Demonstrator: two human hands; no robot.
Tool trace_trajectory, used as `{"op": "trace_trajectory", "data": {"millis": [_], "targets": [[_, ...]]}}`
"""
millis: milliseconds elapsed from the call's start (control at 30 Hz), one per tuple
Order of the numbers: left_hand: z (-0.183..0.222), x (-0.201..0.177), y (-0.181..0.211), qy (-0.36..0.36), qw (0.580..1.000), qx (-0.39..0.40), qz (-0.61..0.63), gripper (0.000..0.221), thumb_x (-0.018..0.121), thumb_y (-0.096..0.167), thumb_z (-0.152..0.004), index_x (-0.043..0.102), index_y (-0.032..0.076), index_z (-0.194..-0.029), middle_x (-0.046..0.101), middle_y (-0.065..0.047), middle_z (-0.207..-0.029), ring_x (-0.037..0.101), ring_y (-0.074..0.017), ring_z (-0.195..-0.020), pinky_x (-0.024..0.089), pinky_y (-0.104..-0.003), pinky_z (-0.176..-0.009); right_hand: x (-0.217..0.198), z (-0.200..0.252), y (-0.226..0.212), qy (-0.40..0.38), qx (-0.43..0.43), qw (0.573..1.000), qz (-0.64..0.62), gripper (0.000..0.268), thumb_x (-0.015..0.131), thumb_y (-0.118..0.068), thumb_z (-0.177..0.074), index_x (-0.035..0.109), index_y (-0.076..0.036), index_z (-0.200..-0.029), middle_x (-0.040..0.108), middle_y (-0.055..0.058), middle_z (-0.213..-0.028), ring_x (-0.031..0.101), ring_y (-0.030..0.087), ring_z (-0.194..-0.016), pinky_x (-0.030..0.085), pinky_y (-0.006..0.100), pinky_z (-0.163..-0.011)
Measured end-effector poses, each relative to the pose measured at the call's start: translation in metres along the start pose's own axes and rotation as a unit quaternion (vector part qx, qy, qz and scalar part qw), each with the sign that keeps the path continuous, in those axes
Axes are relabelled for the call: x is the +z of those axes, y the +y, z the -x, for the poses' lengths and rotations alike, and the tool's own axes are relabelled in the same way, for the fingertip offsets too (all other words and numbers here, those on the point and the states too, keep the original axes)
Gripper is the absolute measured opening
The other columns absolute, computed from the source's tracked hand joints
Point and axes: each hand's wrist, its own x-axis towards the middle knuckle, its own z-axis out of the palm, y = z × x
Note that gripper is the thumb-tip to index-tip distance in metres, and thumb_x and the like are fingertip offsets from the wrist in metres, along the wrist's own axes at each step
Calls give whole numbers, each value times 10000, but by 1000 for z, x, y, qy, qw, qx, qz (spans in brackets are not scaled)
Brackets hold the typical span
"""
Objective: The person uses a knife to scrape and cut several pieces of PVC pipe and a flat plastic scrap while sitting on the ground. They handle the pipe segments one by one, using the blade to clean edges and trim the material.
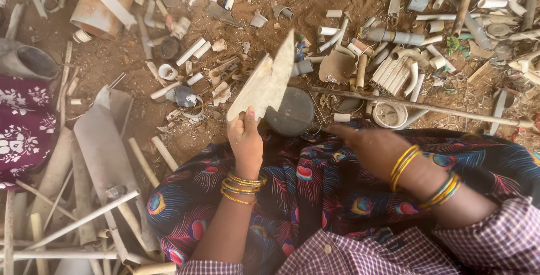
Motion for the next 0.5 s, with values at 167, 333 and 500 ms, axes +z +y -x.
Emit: {"op": "trace_trajectory", "data": {"millis": [167,333,500], "targets": [[-6,3,-5,6,1000,-2,-3,325,527,187,-1086,646,-77,-939,651,-40,-905,568,-66,-830,563,-274,-838,2,-4,13,-24,0,1000,-14,543,525,-222,-986,401,-296,-1509,756,146,-981,754,335,-854,605,473,-736],[-4,2,-4,1,1000,5,-6,306,524,182,-1060,624,-65,-909,647,-21,-865,569,-54,-802,572,-278,-821,5,-5,15,7,52,998,-22,499,505,-257,-1004,423,-276,-1495,761,146,-907,757,353,-793,613,479,-727],[-3,3,-5,-6,999,-2,-36,344,532,178,-1084,605,-69,-855,607,-28,-800,529,-58,-756,571,-291,-807,1,-5,9,30,9,999,18,537,512,-197,-978,424,-248,-1505,752,178,-875,741,365,-797,594,497,-730]]}}
